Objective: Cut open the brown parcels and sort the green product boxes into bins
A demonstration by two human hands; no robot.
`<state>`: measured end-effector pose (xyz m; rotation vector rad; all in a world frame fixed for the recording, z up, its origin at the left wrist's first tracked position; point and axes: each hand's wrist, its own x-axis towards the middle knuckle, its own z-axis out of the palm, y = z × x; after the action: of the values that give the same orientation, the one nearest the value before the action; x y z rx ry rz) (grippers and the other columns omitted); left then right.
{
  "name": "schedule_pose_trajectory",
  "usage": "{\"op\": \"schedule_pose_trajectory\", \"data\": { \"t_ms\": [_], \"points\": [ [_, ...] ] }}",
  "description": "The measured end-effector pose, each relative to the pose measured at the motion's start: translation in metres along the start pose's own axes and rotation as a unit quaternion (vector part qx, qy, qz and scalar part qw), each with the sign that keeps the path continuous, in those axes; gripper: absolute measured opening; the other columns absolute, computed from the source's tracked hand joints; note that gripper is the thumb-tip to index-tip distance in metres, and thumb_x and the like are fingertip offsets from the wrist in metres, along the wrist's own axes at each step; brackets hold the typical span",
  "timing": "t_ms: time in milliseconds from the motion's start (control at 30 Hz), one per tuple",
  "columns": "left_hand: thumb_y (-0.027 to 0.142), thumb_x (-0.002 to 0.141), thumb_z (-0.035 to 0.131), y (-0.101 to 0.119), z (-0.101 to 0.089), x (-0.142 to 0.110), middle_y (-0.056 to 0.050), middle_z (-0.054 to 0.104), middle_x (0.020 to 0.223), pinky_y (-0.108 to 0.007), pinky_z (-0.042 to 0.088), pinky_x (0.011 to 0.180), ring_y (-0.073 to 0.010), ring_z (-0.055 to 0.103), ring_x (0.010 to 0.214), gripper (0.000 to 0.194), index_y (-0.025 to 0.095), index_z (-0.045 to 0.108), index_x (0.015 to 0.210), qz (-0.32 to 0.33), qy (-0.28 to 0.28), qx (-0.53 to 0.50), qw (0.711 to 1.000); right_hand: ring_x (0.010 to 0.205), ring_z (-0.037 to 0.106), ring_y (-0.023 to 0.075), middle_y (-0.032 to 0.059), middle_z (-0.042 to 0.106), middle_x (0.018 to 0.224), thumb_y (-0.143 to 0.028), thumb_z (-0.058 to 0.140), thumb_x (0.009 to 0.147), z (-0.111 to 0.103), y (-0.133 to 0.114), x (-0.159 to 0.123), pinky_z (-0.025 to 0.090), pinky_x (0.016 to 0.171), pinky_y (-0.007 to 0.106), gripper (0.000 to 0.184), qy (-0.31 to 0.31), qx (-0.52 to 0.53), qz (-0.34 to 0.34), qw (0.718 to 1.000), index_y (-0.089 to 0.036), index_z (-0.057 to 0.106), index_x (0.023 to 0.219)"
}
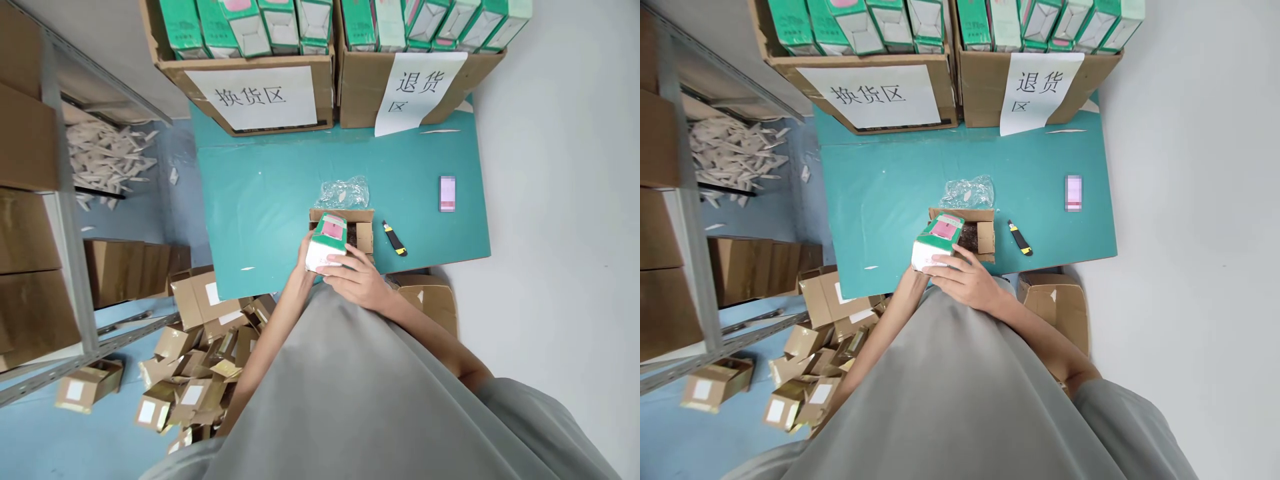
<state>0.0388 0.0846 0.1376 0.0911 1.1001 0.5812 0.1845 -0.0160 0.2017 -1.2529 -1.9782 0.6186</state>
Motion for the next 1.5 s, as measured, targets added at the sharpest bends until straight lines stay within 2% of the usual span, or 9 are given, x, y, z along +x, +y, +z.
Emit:
{"op": "schedule_pose_trajectory", "data": {
  "t_ms": [167,267,367,600,700,867,1000,1233,1500],
  "points": [
    [0.022,0.099,0.066,-0.006,0.001,-0.007,-0.006,0.084,0.094,-0.032,0.063,0.099,-0.023,0.082,0.101,0.01,0.021,0.074,0.106,0.054,0.037,-0.002,0.998,0.158,0.059,0.0323,-0.0059,0.078,0.148,-0.034,0.073,0.106,-0.022,0.009,0.041,0.041,0.138,0.069,0.034,0.072,0.02,0.111,0.991,-0.049,0.079,0.135],
    [0.004,0.084,0.074,-0.013,0.002,-0.016,0.0,0.081,0.092,-0.025,0.06,0.096,-0.0148,0.079,0.091,0.035,0.022,0.072,0.113,0.09,0.032,0.015,0.995,0.165,0.049,0.0364,0.0,0.071,0.157,-0.05,0.068,0.108,-0.036,0.031,0.067,0.041,0.136,0.072,0.039,0.153,0.021,0.175,0.972,-0.046,0.071,0.147],
    [0.002,0.075,0.087,-0.017,-0.003,-0.03,0.0,0.082,0.101,-0.024,0.058,0.097,-0.0174,0.078,0.103,0.053,0.026,0.072,0.12,0.147,0.042,0.056,0.987,0.16,0.052,0.0373,0.0064,0.067,0.16,-0.069,0.062,0.108,-0.041,0.071,0.08,0.048,0.131,0.066,0.052,0.185,0.033,0.211,0.959,-0.042,0.065,0.153],
    [0.013,0.072,0.103,0.013,0.018,-0.074,-0.006,0.074,0.124,-0.02,0.054,0.103,-0.024,0.067,0.132,0.042,0.023,0.081,0.107,0.323,0.039,0.192,0.926,0.129,0.073,0.0337,0.0121,0.078,0.133,-0.095,0.046,0.1,-0.015,0.141,0.062,0.062,0.114,0.058,0.077,0.203,0.208,0.365,0.885,-0.03,0.072,0.133],
    [0.023,0.08,0.101,0.044,0.044,-0.069,-0.008,0.071,0.143,-0.03,0.053,0.118,-0.0294,0.061,0.148,0.05,0.025,0.077,0.124,0.387,-0.003,0.209,0.898,0.114,0.078,0.0323,0.0122,0.082,0.12,-0.094,0.049,0.1,0.008,0.121,0.045,0.069,0.099,0.056,0.075,0.123,0.365,0.458,0.801,-0.029,0.074,0.128],
    [0.023,0.084,0.092,0.092,0.069,0.002,-0.011,0.071,0.147,-0.048,0.054,0.123,-0.0314,0.065,0.141,0.061,0.026,0.068,0.14,0.412,-0.028,0.302,0.859,0.102,0.079,0.0262,0.0138,0.083,0.104,-0.076,0.047,0.112,0.03,0.069,0.029,0.072,0.088,0.04,0.063,0.043,0.569,0.604,0.557,-0.02,0.073,0.124],
    [0.02,0.084,0.086,0.102,0.07,0.045,-0.015,0.072,0.138,-0.054,0.061,0.113,-0.0316,0.072,0.127,0.06,0.024,0.068,0.142,0.365,-0.041,0.314,0.875,0.102,0.08,0.0243,0.0155,0.083,0.103,-0.064,0.048,0.117,0.024,0.053,0.028,0.072,0.08,0.031,0.058,0.075,0.619,0.626,0.468,-0.013,0.073,0.127],
    [0.025,0.082,0.089,0.091,0.058,0.004,-0.011,0.074,0.135,-0.043,0.063,0.107,-0.0274,0.072,0.126,0.068,0.026,0.068,0.147,0.371,-0.113,0.337,0.858,0.116,0.079,0.0268,0.0166,0.081,0.126,-0.064,0.06,0.112,0.013,0.057,0.018,0.073,0.095,0.041,0.053,0.138,0.636,0.604,0.461,-0.016,0.074,0.129],
    [0.041,0.085,0.096,0.067,0.059,-0.05,-0.011,0.074,0.138,-0.035,0.061,0.107,-0.0252,0.072,0.127,0.074,0.026,0.066,0.152,0.37,-0.155,0.348,0.848,0.117,0.076,0.0286,0.0071,0.082,0.118,-0.063,0.082,0.096,0.004,0.081,0.021,0.072,0.085,0.039,0.039,0.218,0.607,0.542,0.54,-0.028,0.078,0.113]
  ]
}}
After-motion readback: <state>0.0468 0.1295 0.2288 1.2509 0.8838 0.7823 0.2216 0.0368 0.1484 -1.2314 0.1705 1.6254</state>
